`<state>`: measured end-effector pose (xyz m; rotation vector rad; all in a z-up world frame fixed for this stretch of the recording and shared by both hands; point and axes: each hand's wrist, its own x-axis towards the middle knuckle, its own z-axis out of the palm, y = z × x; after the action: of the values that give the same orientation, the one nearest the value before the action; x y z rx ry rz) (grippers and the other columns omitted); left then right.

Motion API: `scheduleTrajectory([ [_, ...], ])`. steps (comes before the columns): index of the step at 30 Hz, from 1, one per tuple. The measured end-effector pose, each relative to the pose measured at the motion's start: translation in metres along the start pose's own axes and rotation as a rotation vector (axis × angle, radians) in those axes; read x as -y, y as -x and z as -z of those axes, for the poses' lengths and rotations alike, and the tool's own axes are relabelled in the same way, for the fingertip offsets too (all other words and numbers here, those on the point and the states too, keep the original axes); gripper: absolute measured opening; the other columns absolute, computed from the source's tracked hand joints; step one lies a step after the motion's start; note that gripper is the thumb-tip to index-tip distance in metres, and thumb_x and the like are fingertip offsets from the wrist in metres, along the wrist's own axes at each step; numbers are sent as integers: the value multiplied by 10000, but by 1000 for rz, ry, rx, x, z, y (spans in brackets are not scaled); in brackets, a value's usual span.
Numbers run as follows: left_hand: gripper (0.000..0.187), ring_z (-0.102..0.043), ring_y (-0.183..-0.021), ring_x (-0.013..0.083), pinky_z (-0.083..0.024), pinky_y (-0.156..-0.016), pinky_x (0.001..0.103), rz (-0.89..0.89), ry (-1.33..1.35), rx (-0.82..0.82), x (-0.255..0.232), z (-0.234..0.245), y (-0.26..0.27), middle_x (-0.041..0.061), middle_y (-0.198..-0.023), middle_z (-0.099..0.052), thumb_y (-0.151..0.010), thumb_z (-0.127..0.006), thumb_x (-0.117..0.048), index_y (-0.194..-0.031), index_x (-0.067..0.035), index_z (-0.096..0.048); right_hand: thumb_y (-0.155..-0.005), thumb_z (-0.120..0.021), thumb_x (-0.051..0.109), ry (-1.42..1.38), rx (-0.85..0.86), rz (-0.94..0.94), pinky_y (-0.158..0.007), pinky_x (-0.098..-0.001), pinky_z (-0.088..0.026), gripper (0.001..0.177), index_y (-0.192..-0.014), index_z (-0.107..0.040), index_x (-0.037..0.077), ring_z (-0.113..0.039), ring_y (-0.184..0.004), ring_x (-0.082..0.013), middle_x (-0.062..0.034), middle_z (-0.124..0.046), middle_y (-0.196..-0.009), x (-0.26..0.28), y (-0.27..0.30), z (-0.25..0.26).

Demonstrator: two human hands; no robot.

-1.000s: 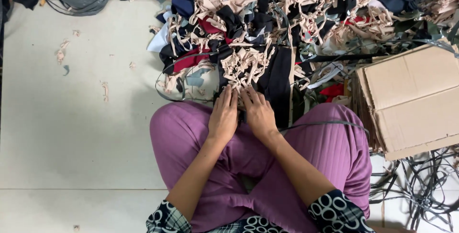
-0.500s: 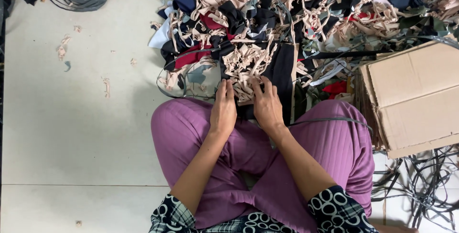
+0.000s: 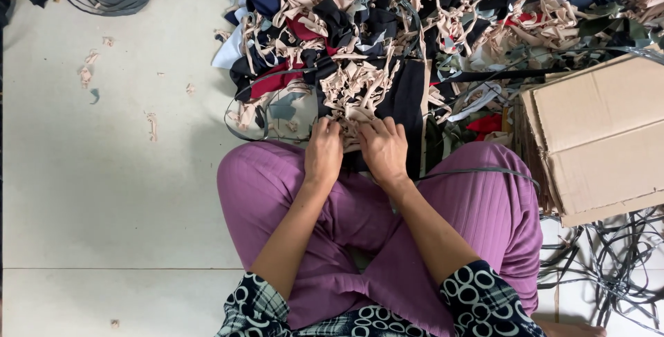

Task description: Sorting through a pile of fabric scraps and stacking selected pieces on a cardboard sheet

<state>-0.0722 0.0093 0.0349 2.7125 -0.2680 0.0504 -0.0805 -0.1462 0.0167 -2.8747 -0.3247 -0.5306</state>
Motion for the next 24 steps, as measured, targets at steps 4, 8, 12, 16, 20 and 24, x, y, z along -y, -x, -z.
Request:
scheduleTrajectory([
  [4,117,-667,-1030,289,-648,-675,335,71,173,-25,8,-3,2,54,-1039,-541,-901,-723,-10,-964,-46,-632,-887,-750,275,-42,33,-76,-752,-311,-429,82,-952,-732,228,-556,-900,-161,45,-606,-862,-7,2,8],
  [8,133,-667,-1074,315,-660,-663,331,92,216,27,6,3,8,43,-1078,-547,-919,-692,10,-996,-74,-623,-865,-755,230,-75,90,-108,-750,-325,-440,143,-1005,-741,206,-559,-913,-170,34,-606,-897,-3,0,17],
  [12,187,-638,-1102,336,-642,-790,378,110,293,-70,4,13,11,57,-1110,-518,-901,-670,22,-1030,-86,-588,-788,-780,270,-130,43,-30,-767,-375,-476,220,-994,-729,211,-589,-959,-238,-29,-632,-974,15,-4,34],
  [16,212,-643,-1067,346,-625,-803,401,159,353,-104,13,5,11,56,-1080,-519,-888,-679,-2,-1044,-107,-581,-701,-835,299,-89,82,33,-767,-381,-472,303,-970,-722,217,-586,-952,-246,-24,-635,-952,11,0,18],
  [20,285,-669,-1018,361,-612,-812,448,166,324,-37,14,1,12,67,-1025,-558,-838,-729,-9,-1051,-119,-574,-779,-792,267,-146,87,13,-774,-351,-474,149,-898,-712,226,-589,-932,-207,15,-620,-877,6,4,6],
  [24,221,-697,-886,341,-613,-737,432,171,314,-56,15,-2,11,64,-949,-580,-858,-637,42,-986,-131,-585,-776,-811,292,-195,107,6,-757,-353,-490,153,-865,-701,234,-599,-903,-196,29,-625,-852,11,6,11],
])
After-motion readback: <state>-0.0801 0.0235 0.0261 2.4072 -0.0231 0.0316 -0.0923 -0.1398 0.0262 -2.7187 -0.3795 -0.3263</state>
